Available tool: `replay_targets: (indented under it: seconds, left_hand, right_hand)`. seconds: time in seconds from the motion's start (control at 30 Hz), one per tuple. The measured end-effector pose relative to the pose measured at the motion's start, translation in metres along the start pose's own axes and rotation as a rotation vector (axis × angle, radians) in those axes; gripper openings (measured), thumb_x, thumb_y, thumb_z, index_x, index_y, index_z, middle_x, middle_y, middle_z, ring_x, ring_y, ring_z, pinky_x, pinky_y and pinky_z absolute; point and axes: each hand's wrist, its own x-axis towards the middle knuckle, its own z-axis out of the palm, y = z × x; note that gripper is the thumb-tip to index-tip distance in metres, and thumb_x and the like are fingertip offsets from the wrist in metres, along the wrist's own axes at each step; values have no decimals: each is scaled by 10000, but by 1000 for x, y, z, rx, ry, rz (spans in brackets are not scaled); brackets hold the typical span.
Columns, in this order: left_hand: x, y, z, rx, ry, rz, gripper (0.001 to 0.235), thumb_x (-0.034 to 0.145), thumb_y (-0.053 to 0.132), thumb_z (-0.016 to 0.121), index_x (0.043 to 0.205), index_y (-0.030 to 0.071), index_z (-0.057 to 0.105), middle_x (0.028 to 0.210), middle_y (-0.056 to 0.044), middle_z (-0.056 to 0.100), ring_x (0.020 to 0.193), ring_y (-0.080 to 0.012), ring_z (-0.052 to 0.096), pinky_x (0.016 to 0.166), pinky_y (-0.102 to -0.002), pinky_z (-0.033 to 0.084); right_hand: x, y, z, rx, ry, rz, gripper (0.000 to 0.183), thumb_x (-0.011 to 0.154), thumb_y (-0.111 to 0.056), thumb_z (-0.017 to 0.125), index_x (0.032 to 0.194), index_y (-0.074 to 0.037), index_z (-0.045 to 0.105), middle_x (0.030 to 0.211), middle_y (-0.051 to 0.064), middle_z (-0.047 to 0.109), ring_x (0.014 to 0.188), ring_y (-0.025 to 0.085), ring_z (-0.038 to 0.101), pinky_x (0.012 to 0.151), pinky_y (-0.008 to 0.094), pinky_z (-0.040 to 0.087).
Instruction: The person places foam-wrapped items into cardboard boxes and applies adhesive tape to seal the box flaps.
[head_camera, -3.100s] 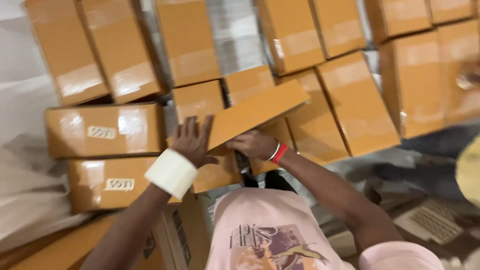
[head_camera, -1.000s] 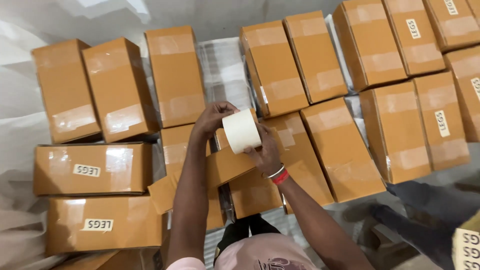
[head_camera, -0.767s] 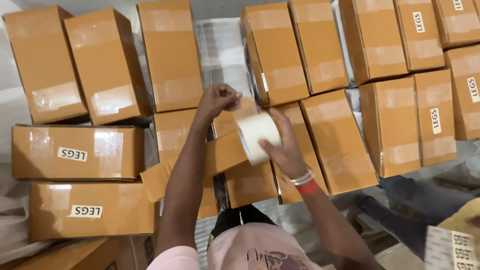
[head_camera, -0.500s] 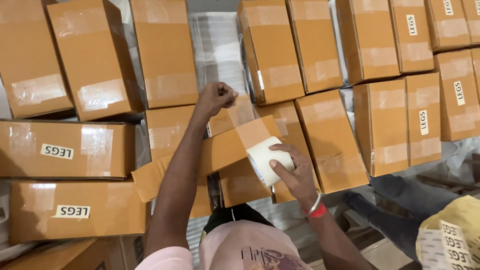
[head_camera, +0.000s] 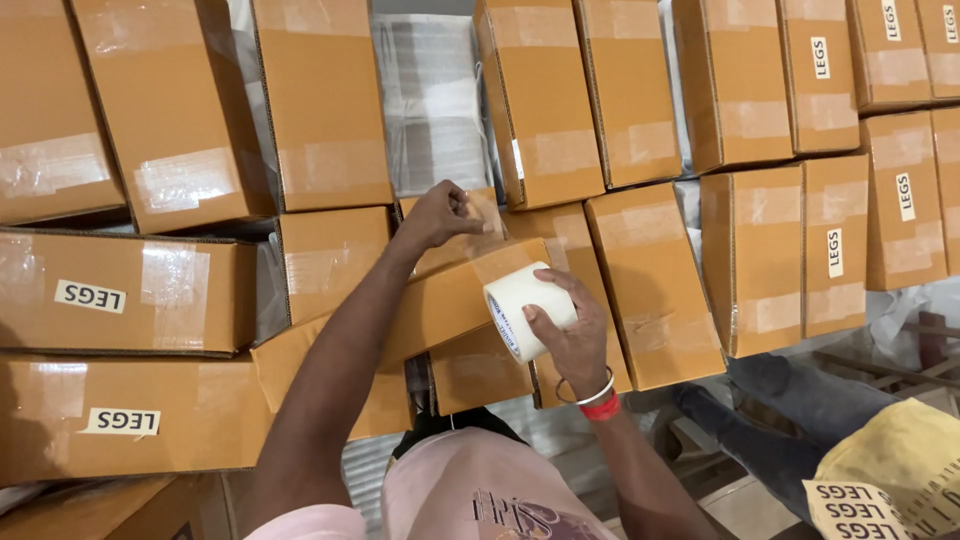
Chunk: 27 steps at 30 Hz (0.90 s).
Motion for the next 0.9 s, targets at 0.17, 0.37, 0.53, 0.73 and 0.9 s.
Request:
replay_targets:
  seconds: [0.17,0.37,0.53,0.73,0.9]
  left_hand:
    - [5,-23,15,138,-119,-74,812,601,511,941,1128,-35,652,945,-132,697,840,-221,670,733,-346,559]
    - [-30,7,14,424,-189,-120,857,862,608,711,1349,-86,586,1330,-283,643,1162,-377,674,1006,-444,518]
    - [-67,57,14,67,-741,126,884,952,732,298,1590,126,381,1575,-187,448,1416,-373,451,1142,-456,352]
    - [3,4,32,124,-847,-226,967,911,805,206,1550,124,454,1549,-121,492,1386,-283,475,1151,-431,368]
    - [10,-5,33,86,-887,-138,960,925,796,186,1557,109,412,1566,-140,471,1397,-287,467,1161,-409,365]
  right_hand:
    - [-8,10,1,8,37,-42,422,872,-80,796,1271,-26,668,1226,85,686,1028,134,660,883,281,560]
    - [-14,19,-1,126,62,6,449,851,-75,809,1276,-26,673,1141,93,695,985,134,657,848,287,561]
    - [-27,21,-7,-72,47,60,452,832,-111,804,1260,-41,677,1050,61,723,907,122,674,806,272,567]
    - [-1,8,6,177,36,62,429,869,-52,783,1277,-13,657,1057,73,704,902,109,669,785,272,569]
    - [5,6,7,223,44,20,430,874,-31,777,1285,-6,650,1119,70,697,953,120,657,824,275,560]
